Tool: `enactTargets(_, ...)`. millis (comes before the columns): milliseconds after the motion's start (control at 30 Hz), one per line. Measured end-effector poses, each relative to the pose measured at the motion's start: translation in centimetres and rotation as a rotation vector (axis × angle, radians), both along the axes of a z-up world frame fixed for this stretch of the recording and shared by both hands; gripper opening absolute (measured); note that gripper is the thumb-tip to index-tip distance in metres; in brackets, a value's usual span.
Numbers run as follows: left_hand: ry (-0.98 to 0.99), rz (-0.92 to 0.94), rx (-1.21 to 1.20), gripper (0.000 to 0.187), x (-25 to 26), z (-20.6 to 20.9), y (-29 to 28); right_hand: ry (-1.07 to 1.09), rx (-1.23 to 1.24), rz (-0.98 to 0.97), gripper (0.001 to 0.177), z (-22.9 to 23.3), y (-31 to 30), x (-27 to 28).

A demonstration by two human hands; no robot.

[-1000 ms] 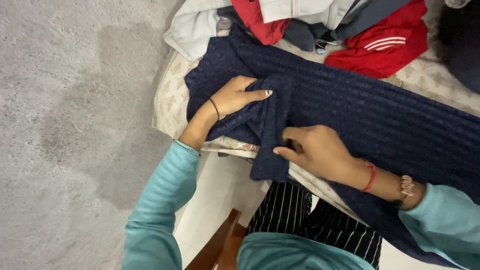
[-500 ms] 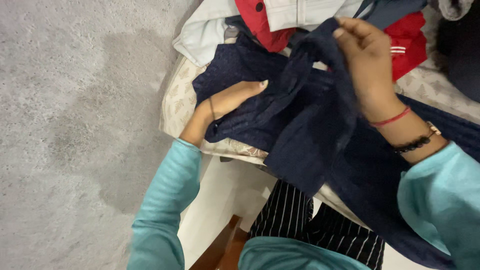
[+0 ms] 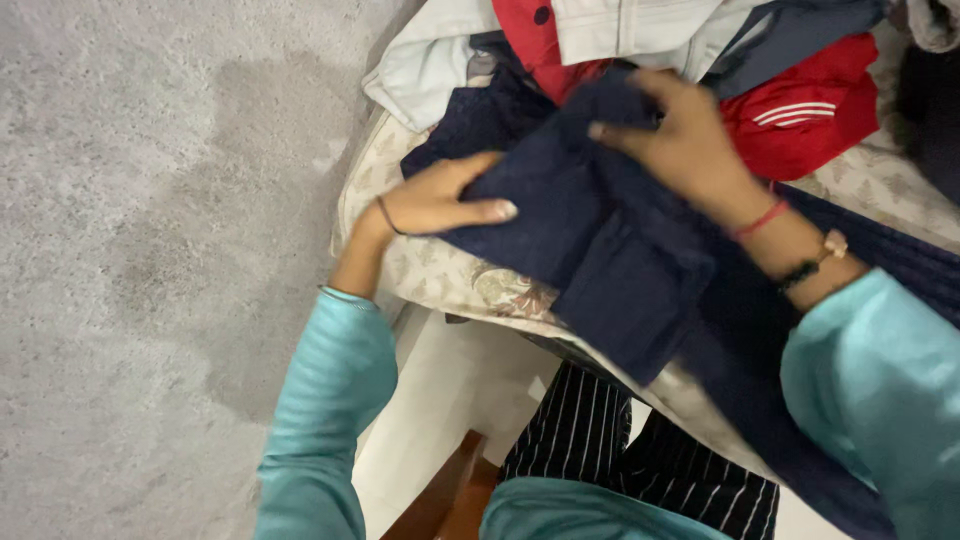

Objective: The person folds a dark blue garment on a bed by smoothing the fabric, folding the edges inward, and then folding it into a compact rectangular shape.

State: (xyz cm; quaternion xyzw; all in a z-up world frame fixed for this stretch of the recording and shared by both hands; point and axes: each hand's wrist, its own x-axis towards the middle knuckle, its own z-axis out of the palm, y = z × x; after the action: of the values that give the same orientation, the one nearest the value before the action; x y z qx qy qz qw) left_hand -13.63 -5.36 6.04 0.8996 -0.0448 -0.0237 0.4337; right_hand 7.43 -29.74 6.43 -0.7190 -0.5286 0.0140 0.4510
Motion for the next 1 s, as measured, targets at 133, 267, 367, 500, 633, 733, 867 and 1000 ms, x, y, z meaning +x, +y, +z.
enactTargets(133,-0.102,-0.05,-0.055,0.079,-2.1,-0.8,3.7,-0.281,-0.124,-0.159,0.046,-1.5,1.0,2.0)
enactTargets(267,-0.23,0.214,0.072,0.053,-2.8,-3.2,3.3,-0.31,-0.305,-0.259,0.05,-4.4,1.2,1.7)
enactTargets(367,-0.259,0.641,0.079,0.027,-2.3,-5.1,2.0,-0.327,-0.217,-0.334,0.051,-3.8,1.8,2.2)
enactTargets(500,-0.498,0.865,0.278,0.023,-2.6,-5.9,0.4,-0.431,-0.112,-0.395,0.047,-3.7,3.3,1.9)
enactTargets(633,-0.41,0.918,0.715,0.024,-1.9,-5.7,-1.2,-0.453,-0.229,-0.233,0.048,-5.7,3.3,1.3)
enactTargets(733,-0.422,0.903,0.772,0.022,-1.8,-5.2,-1.8,-0.168,-0.164,-0.039,0.071,-5.5,1.0,2.1)
enactTargets(867,-0.416,0.825,0.835,0.027,-1.5,-3.8,-3.1,-0.178,-0.213,0.07,0.078,-5.2,-5.3,-0.3)
enactTargets(1000,-0.551,0.616,0.961,0.036,-0.9,-1.3,-5.3,-0.093,-0.334,0.142,0.076,-3.8,-12.1,-3.2)
